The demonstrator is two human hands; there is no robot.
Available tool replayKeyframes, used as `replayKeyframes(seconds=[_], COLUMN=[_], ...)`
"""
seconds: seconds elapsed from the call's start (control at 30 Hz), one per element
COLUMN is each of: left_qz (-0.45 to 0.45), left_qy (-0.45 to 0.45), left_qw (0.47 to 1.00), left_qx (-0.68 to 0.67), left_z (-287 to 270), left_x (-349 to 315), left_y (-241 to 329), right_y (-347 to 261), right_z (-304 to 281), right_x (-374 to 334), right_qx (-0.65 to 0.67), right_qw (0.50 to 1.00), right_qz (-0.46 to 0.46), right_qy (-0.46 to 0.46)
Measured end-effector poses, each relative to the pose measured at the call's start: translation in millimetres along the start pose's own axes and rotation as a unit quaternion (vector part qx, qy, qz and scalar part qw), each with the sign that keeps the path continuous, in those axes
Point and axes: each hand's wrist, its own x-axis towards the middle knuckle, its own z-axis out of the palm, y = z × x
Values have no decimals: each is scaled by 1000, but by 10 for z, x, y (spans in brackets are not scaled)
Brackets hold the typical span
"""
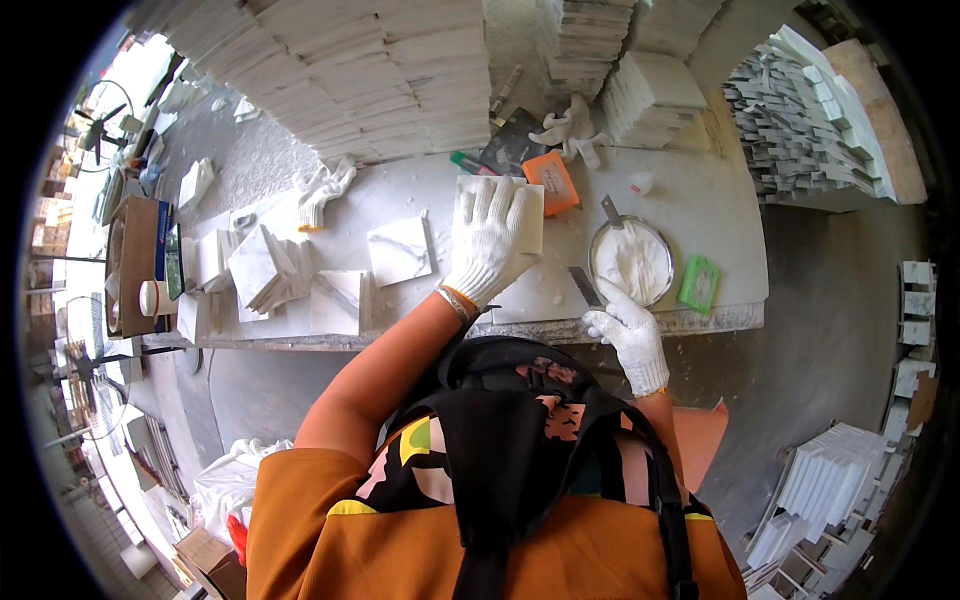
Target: The person applies a white paste to the edges of small white square tiles using a metal spatula, then uses a green sponge to wipe the edges. The person repeats this process for multiple tiles, stacking them on the table.
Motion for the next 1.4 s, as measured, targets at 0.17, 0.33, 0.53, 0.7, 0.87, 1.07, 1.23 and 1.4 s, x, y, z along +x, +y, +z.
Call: replayKeyframes(seconds=[0.17, 0.33, 0.53, 0.7, 0.87, 1.07, 1.23, 1.4], left_qz=[58, 20, -98, -203, -161, -163, -178, -190], left_qy=[42, 122, 81, 47, -48, -125, -139, -155], left_qw=[997, 992, 983, 819, 815, 787, 797, 808], left_qx=[18, -33, -128, -535, -554, -582, -559, -536], left_z=[-55, -208, -455, -665, -522, -478, -423, -393], left_x=[30, 70, 1, 25, 139, 232, 254, 259], left_y=[-50, -153, -391, -470, -689, -751, -883, -904], right_y=[40, 37, 50, -25, -341, -788, -1259, -1413], right_z=[-21, -107, -100, -93, -127, -152, 101, 365], right_x=[-33, -90, -76, -15, 190, 604, 1027, 1592], right_qx=[11, -19, 27, 50, 0, -60, -84, -216], right_qw=[1000, 999, 999, 998, 993, 986, 983, 922], right_qz=[15, 17, 2, -22, -106, -151, -160, -288], right_qy=[1, 21, 36, 32, 55, 32, -40, -142])
